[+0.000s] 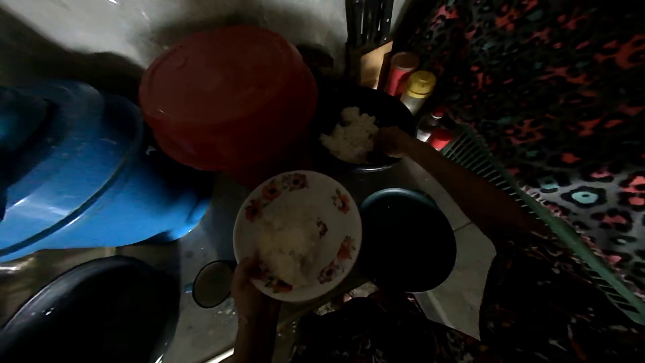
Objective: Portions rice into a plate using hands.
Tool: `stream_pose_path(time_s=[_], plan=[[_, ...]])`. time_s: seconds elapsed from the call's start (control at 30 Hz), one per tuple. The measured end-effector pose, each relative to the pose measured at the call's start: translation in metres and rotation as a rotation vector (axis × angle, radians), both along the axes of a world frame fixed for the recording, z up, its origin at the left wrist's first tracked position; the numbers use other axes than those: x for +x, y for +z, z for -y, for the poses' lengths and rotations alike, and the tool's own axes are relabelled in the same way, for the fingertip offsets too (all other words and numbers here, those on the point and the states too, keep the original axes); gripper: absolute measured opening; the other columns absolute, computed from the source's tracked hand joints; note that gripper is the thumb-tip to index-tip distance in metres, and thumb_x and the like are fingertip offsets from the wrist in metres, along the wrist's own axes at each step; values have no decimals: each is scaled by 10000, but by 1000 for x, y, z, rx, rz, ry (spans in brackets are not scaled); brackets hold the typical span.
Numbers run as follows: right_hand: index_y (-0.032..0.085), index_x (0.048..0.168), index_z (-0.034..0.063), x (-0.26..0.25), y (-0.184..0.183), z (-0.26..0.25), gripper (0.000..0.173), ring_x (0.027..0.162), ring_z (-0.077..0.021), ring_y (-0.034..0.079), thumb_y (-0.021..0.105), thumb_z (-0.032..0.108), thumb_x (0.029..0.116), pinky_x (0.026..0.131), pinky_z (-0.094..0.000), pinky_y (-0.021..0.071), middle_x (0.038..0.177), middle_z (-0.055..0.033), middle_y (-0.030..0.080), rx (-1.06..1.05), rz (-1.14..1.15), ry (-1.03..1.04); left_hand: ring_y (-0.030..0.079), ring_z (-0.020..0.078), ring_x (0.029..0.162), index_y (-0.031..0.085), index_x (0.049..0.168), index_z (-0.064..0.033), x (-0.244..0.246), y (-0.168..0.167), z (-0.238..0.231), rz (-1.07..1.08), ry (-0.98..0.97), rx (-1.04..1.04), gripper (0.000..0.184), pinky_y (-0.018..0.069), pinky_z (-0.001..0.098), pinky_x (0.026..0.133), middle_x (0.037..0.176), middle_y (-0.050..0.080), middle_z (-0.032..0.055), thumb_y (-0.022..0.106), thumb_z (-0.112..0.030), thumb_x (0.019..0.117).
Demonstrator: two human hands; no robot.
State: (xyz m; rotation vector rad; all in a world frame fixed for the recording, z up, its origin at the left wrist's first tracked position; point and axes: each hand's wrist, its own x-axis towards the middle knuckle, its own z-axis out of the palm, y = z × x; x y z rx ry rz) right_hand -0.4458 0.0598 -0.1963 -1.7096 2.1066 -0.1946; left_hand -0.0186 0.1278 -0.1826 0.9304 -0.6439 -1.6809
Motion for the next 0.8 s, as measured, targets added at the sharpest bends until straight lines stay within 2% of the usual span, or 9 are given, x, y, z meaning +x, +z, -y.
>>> stream_pose_path(time_s=[0.1,0.17,0.27,0.37,0.47,0.6,0.63,0.73,0.8], plan=[[694,1117,-79,-4,-6,8,224,1199,-490,584,682,74,954,1018,-632,465,1232,-316,623,-88,-43,-111,693,43,599,624,776,-156,-5,3,1,11,2,14,516,593,218,538,669,710,-27,201,-126,1070],[696,1177,-36,8,-6,17,266,1264,-494,539,691,114,957,1031,-644,451,1283,-297,613,-122,-104,-136,690,38,591,623,778,-159,-8,6,1,11,4,33,521,593,217,533,664,709,-31,198,-131,1080],[713,1279,88,23,-6,32,346,1325,-488,492,694,88,934,1095,-655,371,1331,-223,640,-207,-158,56,697,41,603,628,775,-163,-11,7,0,-3,-9,43,522,598,223,543,668,712,-31,195,-121,1063],[699,1290,73,45,1,51,308,1296,-466,536,607,86,996,1073,-632,417,1332,-224,642,-251,-69,146,713,51,650,644,790,-158,-10,2,1,-32,-45,26,523,610,236,583,703,728,-22,192,-119,1050],[580,1435,115,75,8,67,488,1297,-465,537,690,176,964,1042,-656,435,1389,-251,581,-145,6,173,710,56,639,621,805,-143,-16,4,1,-36,-31,57,494,612,241,579,699,720,-16,201,-119,1063],[387,1574,139,84,0,91,678,1312,-559,482,679,106,964,998,-711,441,1425,-317,521,17,-32,112,685,36,588,611,780,-151,-22,7,0,8,-13,89,503,588,214,533,661,701,-37,206,-110,1075],[394,1575,147,81,-5,97,684,1307,-560,486,681,109,956,985,-723,443,1407,-314,540,18,-28,92,680,37,579,615,778,-151,-22,5,-1,15,-19,88,500,584,213,526,657,697,-37,213,-112,1073],[543,1463,86,78,-18,111,504,1255,-519,559,668,173,982,1000,-713,442,1344,-295,604,-50,32,4,691,53,595,606,852,-131,-20,3,-4,60,-33,92,425,598,235,531,678,703,-26,247,-118,1080],[578,1422,54,72,-20,122,501,1262,-481,568,704,200,959,1026,-692,438,1362,-278,600,-104,127,-82,688,57,586,607,865,-114,-20,4,-5,72,-18,120,398,593,237,521,671,696,-21,267,-106,1074]])
